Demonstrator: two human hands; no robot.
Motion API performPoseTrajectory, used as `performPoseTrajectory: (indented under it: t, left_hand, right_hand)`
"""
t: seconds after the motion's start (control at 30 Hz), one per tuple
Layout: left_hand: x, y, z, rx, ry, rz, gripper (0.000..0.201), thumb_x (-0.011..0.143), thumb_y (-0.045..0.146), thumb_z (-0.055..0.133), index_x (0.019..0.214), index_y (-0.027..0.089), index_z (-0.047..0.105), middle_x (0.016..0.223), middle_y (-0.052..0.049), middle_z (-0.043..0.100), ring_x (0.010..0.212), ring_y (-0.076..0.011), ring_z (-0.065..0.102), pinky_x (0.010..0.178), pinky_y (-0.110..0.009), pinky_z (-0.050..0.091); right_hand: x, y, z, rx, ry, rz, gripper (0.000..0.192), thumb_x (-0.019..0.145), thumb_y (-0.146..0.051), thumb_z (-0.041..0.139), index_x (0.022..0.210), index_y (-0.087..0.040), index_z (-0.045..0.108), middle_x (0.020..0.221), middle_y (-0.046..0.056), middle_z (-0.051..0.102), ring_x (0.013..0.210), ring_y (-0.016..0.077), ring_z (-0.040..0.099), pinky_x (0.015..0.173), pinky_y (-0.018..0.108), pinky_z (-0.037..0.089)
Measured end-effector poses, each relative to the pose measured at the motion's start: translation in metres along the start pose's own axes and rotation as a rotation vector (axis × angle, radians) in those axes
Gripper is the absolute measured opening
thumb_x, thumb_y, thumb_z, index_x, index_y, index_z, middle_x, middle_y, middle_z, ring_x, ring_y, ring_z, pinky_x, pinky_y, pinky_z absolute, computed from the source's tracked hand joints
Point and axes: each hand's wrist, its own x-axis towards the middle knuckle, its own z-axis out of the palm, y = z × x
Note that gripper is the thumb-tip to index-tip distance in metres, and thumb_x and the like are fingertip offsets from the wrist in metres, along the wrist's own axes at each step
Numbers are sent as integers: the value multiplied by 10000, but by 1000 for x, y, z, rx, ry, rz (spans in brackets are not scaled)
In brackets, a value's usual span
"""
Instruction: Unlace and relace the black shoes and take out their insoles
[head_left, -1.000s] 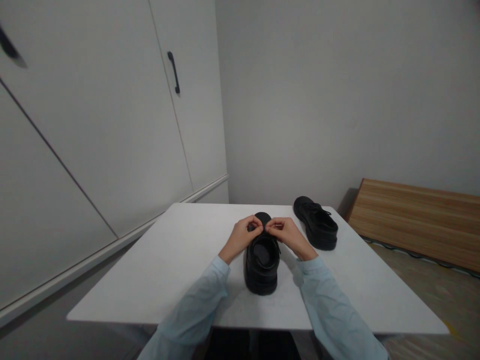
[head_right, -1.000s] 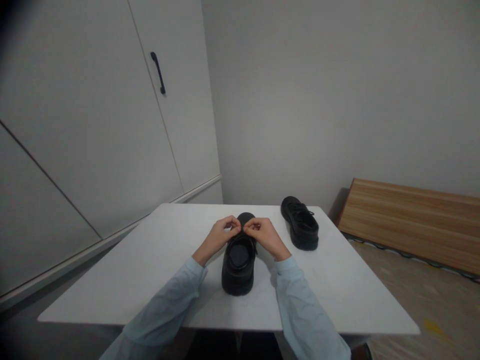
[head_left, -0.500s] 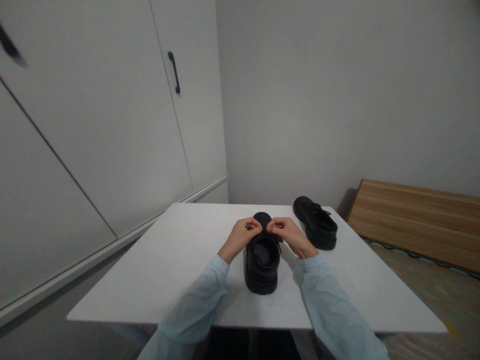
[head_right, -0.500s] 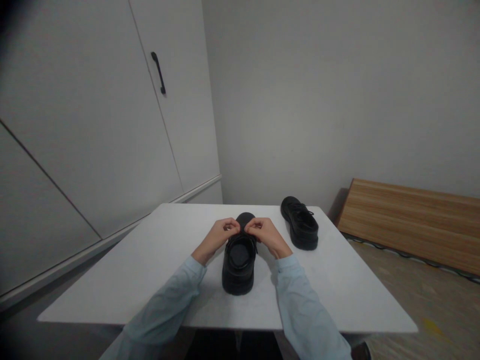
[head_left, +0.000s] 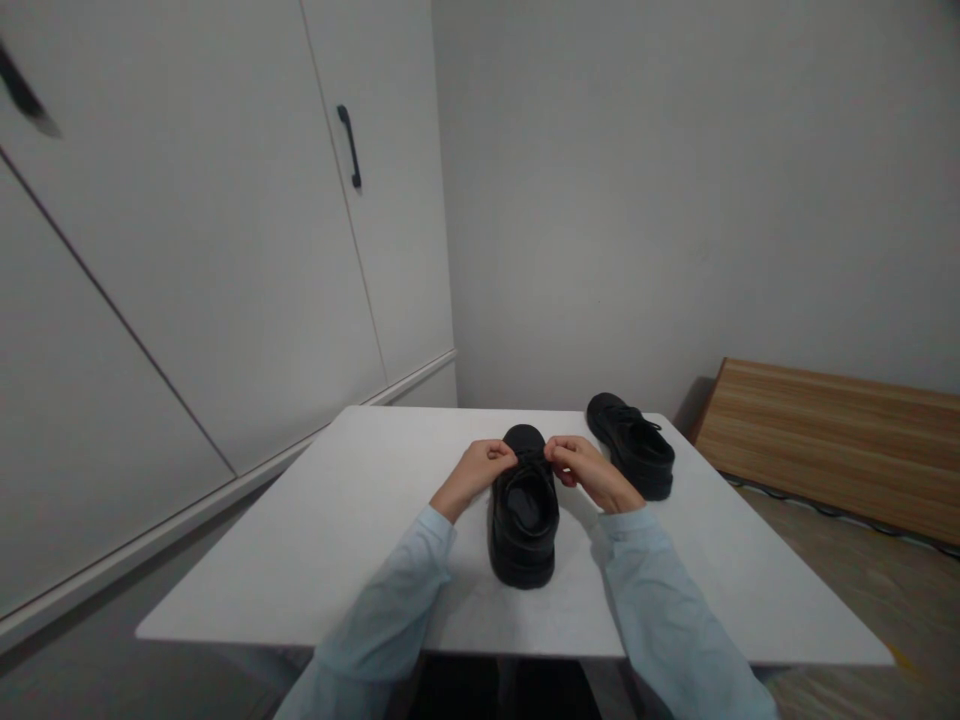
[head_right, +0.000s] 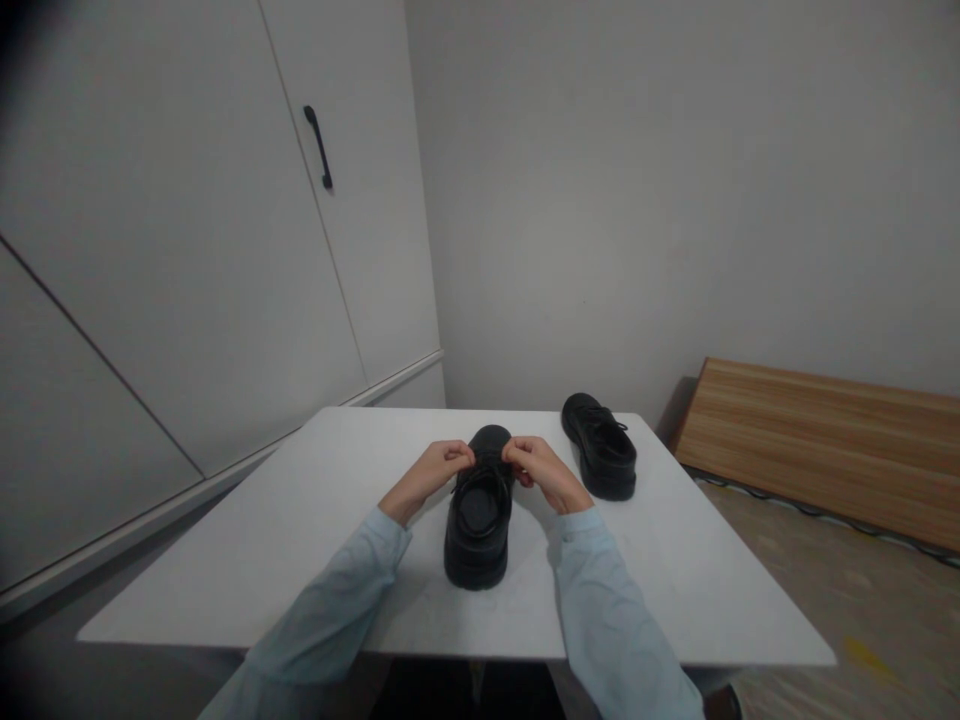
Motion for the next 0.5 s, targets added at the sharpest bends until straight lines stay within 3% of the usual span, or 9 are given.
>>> performPoseTrajectory:
  t: [0.17, 0.5]
  left_hand:
    - [-3, 2, -6, 34, -6, 1, 139, 627, 264, 559, 619, 129, 595, 590, 14, 539, 615, -118, 473, 610, -237, 338]
    - [-1, 1, -14, 57, -127, 20, 218, 672, 352, 585, 645, 136, 568, 618, 21, 506, 614, -107, 448, 610, -238, 335]
  right_hand:
    - [-1, 0, -1, -31, -12, 25, 102, 626, -274, 514, 611, -176, 493, 499, -86, 357, 396, 38, 310, 397, 207, 141]
    - [-1, -1, -3, -89, -41, 6, 182, 703, -343, 564, 662, -178, 498, 535, -83, 339, 429, 47, 273, 418, 217, 125]
